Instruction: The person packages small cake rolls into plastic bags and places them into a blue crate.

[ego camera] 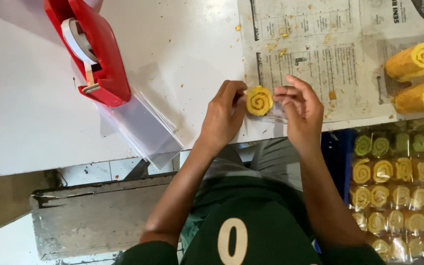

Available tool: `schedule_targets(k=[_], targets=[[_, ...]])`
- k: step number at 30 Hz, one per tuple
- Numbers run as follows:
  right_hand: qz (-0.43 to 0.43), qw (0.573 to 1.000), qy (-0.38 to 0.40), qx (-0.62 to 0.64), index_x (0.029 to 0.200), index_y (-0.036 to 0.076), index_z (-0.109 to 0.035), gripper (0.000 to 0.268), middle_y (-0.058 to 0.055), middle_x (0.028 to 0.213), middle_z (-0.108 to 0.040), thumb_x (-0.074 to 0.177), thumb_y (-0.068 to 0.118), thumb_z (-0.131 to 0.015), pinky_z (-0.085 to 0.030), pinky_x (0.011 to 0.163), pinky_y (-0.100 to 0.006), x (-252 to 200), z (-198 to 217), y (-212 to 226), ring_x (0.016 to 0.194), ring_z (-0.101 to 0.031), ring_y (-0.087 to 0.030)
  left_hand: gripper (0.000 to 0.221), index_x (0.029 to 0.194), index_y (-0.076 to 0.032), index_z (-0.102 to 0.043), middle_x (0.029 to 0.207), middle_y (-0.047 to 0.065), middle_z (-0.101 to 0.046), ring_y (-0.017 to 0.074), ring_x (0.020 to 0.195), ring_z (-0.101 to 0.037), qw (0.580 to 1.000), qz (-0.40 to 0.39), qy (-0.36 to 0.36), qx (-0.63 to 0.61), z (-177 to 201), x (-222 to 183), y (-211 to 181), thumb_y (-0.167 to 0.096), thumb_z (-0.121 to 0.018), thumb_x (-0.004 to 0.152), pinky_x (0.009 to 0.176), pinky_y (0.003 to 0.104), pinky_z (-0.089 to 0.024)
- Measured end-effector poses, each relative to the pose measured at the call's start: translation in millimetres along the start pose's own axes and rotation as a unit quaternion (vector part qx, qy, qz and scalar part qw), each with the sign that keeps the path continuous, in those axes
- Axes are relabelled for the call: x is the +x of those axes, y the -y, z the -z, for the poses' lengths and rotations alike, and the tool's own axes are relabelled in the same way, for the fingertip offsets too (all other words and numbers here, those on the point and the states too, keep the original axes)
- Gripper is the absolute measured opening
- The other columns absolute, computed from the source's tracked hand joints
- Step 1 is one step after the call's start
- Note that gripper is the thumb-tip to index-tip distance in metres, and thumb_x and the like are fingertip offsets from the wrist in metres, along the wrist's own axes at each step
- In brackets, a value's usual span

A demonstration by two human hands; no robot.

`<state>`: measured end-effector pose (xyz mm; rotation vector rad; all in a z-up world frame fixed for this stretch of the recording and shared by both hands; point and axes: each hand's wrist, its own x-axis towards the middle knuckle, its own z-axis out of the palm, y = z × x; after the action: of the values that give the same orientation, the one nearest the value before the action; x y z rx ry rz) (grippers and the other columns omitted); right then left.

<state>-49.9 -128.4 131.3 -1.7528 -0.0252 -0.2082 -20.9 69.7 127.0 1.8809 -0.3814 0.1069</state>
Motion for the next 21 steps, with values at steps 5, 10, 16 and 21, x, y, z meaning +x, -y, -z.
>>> schedule_targets(k=[5, 10, 16, 21], targets=[[0.019, 0.999, -0.020, -0.040, 0.145, -0.003, -0.049, 0.061, -0.023, 0.115, -0.064, 0.090, -0.011, -0.074, -0.060, 0.087, -0.039, 3.2, -4.9, -11.7, 0.101, -0.070, -0.031, 0.018, 0.112, 0.005, -0.063, 0.099, 0.018, -0.061, 0.0404, 0.091, -0.074, 1.000, -0.001, 0.027, 0.012, -0.7, 3.4, -5.2, 0.005, -0.064, 0.094, 0.077, 0.045, -0.063], [0.020, 0.999, -0.011, -0.032, 0.148, -0.003, -0.044, 0.073, -0.023, 0.118, -0.060, 0.086, -0.011, -0.081, -0.062, 0.084, -0.037, 8.9, -5.5, -7.5, 0.100, -0.068, -0.029, 0.016, 0.111, 0.005, -0.065, 0.100, 0.018, -0.060, 0.0400, 0.094, -0.074, 0.999, 0.014, 0.029, 0.015, 0.2, 4.0, -8.6, 0.004, -0.065, 0.095, 0.079, 0.045, -0.064], [0.024, 0.997, 0.047, -0.059, 0.154, -0.002, -0.034, 0.084, -0.027, 0.118, -0.057, 0.085, -0.008, -0.083, -0.061, 0.085, -0.044, 17.9, 1.6, 2.2, 0.096, -0.068, -0.033, 0.014, 0.108, 0.005, -0.068, 0.099, 0.021, -0.059, 0.0372, 0.088, -0.074, 0.999, 0.005, 0.041, 0.032, 0.7, 7.5, -11.2, 0.006, -0.066, 0.094, 0.078, 0.043, -0.064], [0.037, 0.992, 0.092, -0.077, 0.158, 0.000, -0.028, 0.090, -0.028, 0.115, -0.059, 0.086, -0.005, -0.083, -0.058, 0.084, -0.048, 22.0, 3.3, 24.0, 0.095, -0.070, -0.038, 0.016, 0.101, -0.001, -0.073, 0.098, 0.016, -0.057, 0.0379, 0.085, -0.073, 0.996, -0.045, 0.048, 0.066, -4.6, 6.9, -1.0, 0.010, -0.068, 0.089, 0.076, 0.047, -0.062]])
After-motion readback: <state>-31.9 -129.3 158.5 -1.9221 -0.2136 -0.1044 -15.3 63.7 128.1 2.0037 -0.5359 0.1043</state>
